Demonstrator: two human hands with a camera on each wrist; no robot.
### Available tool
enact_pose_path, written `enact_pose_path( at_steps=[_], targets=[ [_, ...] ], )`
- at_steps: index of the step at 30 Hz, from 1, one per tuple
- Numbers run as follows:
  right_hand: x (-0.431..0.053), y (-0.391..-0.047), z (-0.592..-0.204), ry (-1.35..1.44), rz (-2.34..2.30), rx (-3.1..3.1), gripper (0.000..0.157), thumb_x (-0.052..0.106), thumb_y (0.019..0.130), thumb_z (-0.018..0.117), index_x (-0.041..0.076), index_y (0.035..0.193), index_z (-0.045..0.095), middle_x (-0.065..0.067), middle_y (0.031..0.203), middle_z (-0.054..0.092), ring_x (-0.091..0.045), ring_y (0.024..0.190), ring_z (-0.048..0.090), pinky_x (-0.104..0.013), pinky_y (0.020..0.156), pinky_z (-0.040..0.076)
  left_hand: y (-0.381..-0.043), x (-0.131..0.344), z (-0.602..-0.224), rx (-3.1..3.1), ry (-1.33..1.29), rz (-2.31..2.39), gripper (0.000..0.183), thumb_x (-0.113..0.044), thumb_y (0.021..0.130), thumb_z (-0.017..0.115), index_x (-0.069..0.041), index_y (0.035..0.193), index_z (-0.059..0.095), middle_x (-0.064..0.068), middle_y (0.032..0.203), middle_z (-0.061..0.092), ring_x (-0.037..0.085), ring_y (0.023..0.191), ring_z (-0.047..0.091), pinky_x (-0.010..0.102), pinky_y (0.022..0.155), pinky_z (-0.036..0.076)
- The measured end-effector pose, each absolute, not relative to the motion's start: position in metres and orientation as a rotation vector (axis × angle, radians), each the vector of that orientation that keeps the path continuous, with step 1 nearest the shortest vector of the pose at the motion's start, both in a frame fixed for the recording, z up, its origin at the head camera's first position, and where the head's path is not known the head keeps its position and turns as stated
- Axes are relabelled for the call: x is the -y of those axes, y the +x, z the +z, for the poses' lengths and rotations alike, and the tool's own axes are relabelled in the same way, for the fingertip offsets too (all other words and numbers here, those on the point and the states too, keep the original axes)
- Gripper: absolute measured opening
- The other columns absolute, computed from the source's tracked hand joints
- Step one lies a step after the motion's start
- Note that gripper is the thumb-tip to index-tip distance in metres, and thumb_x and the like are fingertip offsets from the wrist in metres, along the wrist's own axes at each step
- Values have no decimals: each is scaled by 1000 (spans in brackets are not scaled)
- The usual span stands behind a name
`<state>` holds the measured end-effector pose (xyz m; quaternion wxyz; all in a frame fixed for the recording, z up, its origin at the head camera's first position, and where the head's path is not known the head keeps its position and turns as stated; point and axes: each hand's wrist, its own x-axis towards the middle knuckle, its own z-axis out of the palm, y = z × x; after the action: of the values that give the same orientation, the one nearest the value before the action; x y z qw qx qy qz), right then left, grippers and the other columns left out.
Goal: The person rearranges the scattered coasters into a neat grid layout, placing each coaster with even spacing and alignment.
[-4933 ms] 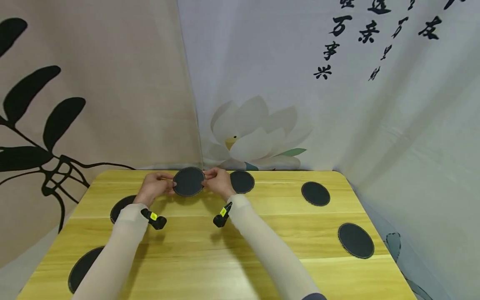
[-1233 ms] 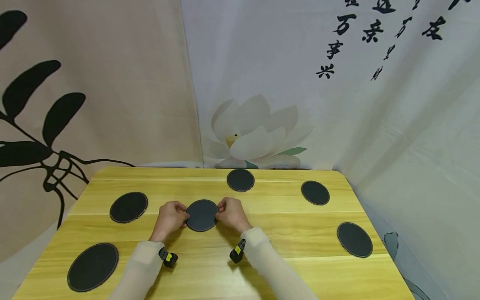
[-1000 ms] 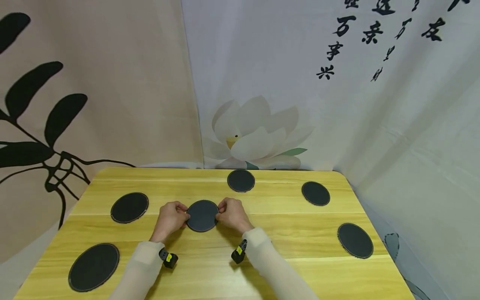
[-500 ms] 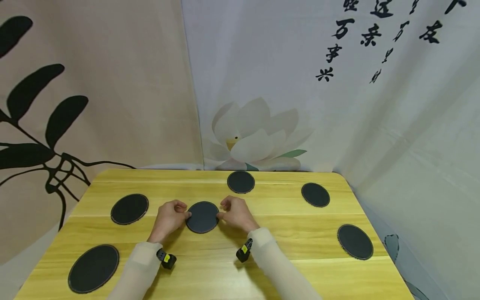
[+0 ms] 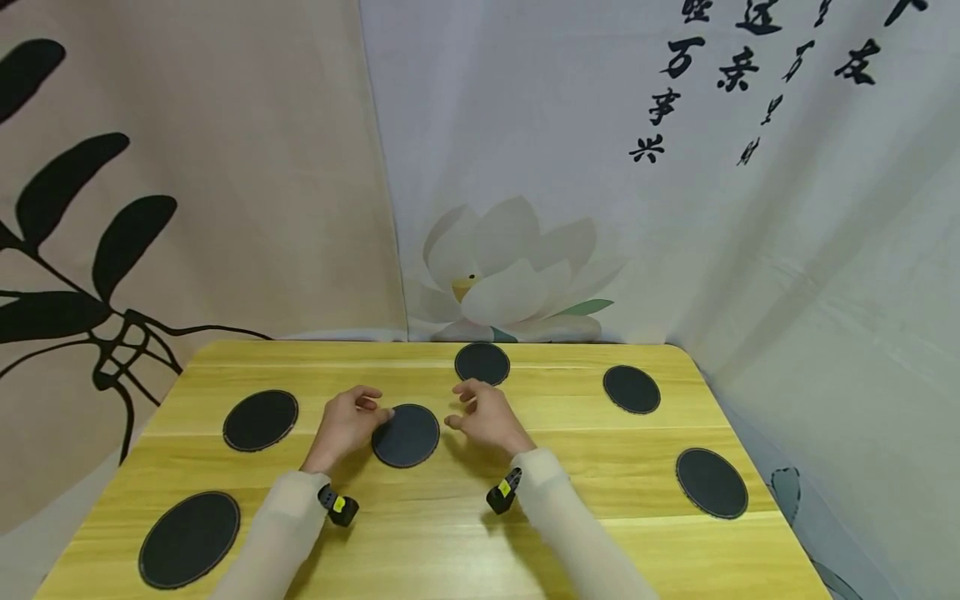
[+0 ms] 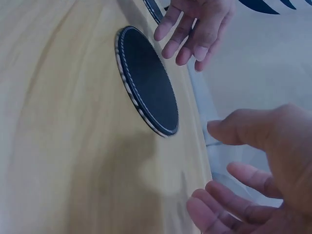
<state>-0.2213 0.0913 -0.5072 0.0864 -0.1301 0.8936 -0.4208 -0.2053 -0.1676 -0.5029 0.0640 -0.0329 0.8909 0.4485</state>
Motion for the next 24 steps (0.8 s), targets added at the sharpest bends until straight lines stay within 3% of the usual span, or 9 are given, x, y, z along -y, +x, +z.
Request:
enact_pose_path(
  at_steps=[6,14,24],
  targets=[
    [-103,-228,-504,-352,-1293,-2651,54,25,91,80,7,138,60,-20,133,63,-33,113,66,-46,92,59,-214,162,-499,-2631,-79,1414,51,-26,96,71,-3,140,59,22,129,63,37,117,64,41,88,60],
    [-117,-240,-494,-257,-1325,-2627,58,28,91,79,10,143,57,-15,134,63,-29,114,64,-47,93,58,-228,152,-493,-2519,-84,1488,55,-28,97,71,-5,144,55,22,132,61,36,107,68,45,90,61],
    [-136,-259,-487,-136,-1414,-2545,64,33,90,80,11,145,56,-12,132,63,-26,111,63,-41,91,58,-249,138,-484,-2319,-67,1611,57,-28,97,71,-5,147,53,21,135,62,41,123,64,50,103,57]
  ],
)
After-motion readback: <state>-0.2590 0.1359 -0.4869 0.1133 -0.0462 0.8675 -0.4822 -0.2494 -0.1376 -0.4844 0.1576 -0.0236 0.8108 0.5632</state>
